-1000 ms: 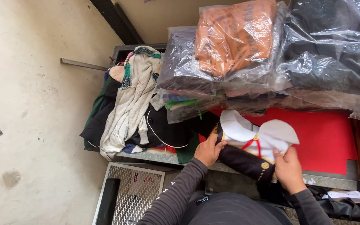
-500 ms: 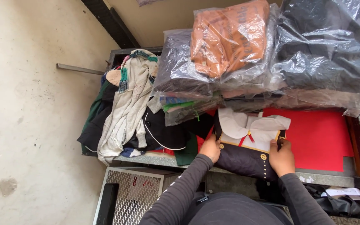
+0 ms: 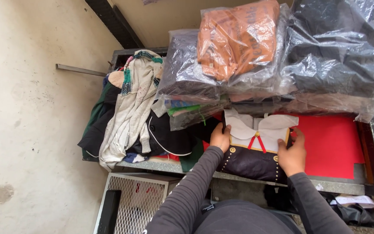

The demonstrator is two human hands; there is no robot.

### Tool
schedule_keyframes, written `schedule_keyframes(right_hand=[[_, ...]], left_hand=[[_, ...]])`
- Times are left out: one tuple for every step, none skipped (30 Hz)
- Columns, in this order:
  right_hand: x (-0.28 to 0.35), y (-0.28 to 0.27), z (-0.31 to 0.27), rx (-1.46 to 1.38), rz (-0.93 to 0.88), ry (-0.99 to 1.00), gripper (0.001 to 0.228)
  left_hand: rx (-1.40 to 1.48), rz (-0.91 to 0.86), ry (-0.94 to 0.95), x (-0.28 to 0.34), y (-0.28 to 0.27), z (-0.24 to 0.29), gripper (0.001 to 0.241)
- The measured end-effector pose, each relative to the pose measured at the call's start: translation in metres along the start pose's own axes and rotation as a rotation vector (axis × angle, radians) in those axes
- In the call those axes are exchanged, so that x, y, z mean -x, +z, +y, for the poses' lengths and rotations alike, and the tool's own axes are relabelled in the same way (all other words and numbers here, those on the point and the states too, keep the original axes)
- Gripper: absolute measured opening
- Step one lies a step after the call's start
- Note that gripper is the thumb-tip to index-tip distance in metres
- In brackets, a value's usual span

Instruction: The person folds a white collar piece and a dark garment with gold trim on a metal table. They then pick up a light-colored sweater, adjust its drawstring, and fold it. The items are placed on the table among other packaged clothes.

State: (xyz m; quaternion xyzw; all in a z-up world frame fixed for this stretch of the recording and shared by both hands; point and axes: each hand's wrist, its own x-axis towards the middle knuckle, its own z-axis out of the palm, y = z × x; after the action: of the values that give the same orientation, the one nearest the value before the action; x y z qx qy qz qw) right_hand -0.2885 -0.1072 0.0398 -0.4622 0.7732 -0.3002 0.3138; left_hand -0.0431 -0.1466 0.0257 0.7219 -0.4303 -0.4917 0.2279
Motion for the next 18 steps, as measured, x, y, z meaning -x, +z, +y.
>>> schedule_keyframes(right_hand=[[-0.007,0.003,0.003,-0.004,0.003,-0.005,0.072],[-0.006,0.005,0.011,0.100,0.123,-0.152,0.066],[-0.006,0.007,0.019,0.203,0.241,-0.299,0.060],[-0.004,0.016,0.030,0.203,0.241,-0.299,0.060],[-0.003,0.026,0.041,0.357,0.381,-0.538,0.069],[-0.005,0.035,0.048,0.508,0.527,-0.778,0.078],[0.007,0.037,0.031,0.506,0.532,-0.779,0.078],[0.024,0.039,0.017,0.496,0.354,-0.749,0.082],[0.042,0.041,0.003,0.484,0.178,-0.716,0.086],[0.042,0.041,-0.002,0.482,0.170,-0.718,0.086],[0.043,0.041,-0.008,0.555,-0.044,-0.513,0.092],[0.042,0.041,-0.015,0.620,-0.251,-0.305,0.099],[0.039,0.042,-0.013,0.620,-0.258,-0.311,0.099],[0.035,0.043,-0.011,0.645,-0.267,-0.288,0.097],[0.030,0.043,-0.009,0.670,-0.275,-0.264,0.096],[0.024,0.041,-0.006,0.671,-0.276,-0.262,0.096],[0.018,0.038,-0.002,0.653,-0.270,-0.267,0.094],[0.013,0.035,0.003,0.638,-0.266,-0.273,0.092]], left_hand=[[0.000,0.003,0.006,-0.003,0.000,0.000,0.072],[-0.001,0.018,-0.002,0.001,0.002,-0.006,0.075],[-0.002,0.032,-0.010,0.004,0.005,-0.012,0.077],[-0.002,0.032,-0.010,0.005,0.008,-0.019,0.077],[-0.033,0.030,-0.017,0.005,0.012,-0.026,0.079],[-0.064,0.030,-0.019,0.003,0.014,-0.029,0.081],[-0.065,0.032,-0.013,0.006,0.011,-0.019,0.081],[-0.073,-0.026,0.011,0.014,0.009,-0.015,0.080],[-0.082,-0.083,0.037,0.022,0.007,-0.010,0.080],[-0.081,-0.079,0.029,0.031,0.003,-0.004,0.080],[-0.089,-0.109,0.069,0.041,-0.002,0.002,0.076],[-0.095,-0.134,0.111,0.050,-0.007,0.009,0.072],[-0.093,-0.127,0.105,0.051,-0.007,0.003,0.072],[-0.134,-0.118,0.133,0.052,-0.007,-0.002,0.072],[-0.176,-0.110,0.160,0.053,-0.006,-0.007,0.073],[-0.175,-0.112,0.158,0.050,-0.005,-0.022,0.073],[-0.204,-0.089,0.162,0.047,-0.004,-0.038,0.073],[-0.230,-0.068,0.162,0.046,0.000,-0.054,0.073]])
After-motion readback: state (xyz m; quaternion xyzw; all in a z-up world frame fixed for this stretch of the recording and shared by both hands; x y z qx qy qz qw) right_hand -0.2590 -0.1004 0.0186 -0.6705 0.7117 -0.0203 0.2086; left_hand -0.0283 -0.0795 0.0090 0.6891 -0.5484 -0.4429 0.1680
